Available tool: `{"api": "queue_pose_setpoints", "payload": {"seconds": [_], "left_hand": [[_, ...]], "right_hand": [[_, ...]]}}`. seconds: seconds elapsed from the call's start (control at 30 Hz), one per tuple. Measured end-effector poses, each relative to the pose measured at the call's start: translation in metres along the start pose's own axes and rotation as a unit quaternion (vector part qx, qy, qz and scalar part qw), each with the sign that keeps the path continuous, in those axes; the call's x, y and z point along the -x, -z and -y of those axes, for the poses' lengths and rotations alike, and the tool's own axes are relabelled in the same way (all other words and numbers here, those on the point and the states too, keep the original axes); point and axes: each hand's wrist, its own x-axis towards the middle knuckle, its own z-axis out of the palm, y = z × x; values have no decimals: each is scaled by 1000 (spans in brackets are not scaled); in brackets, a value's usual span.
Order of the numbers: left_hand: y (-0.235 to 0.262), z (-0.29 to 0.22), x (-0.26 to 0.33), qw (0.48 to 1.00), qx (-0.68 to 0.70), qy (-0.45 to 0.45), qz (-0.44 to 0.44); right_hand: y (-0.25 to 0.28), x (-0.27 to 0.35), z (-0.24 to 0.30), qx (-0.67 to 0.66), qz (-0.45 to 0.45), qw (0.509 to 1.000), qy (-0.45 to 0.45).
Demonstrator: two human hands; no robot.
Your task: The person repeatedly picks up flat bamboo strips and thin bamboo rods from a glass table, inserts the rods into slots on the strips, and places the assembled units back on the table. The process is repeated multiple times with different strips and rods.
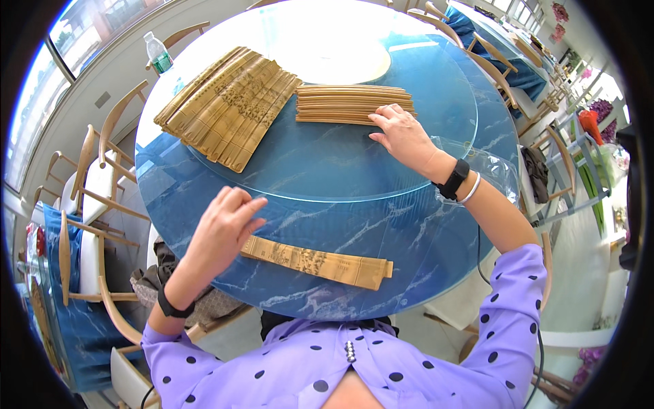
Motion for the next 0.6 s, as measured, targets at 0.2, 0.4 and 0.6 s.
{"api": "queue_pose_setpoints", "payload": {"seconds": [0.2, 0.4, 0.6], "left_hand": [[-47, -70, 57, 996, -37, -28, 81], [-71, -89, 67, 999, -17, 17, 39], [-78, -93, 80, 999, 37, 40, -4]], "right_hand": [[-31, -24, 6, 52, -75, 994, 56], [-27, -27, 7, 41, -10, 998, 41], [-29, -20, 6, 79, -53, 987, 126]]}}
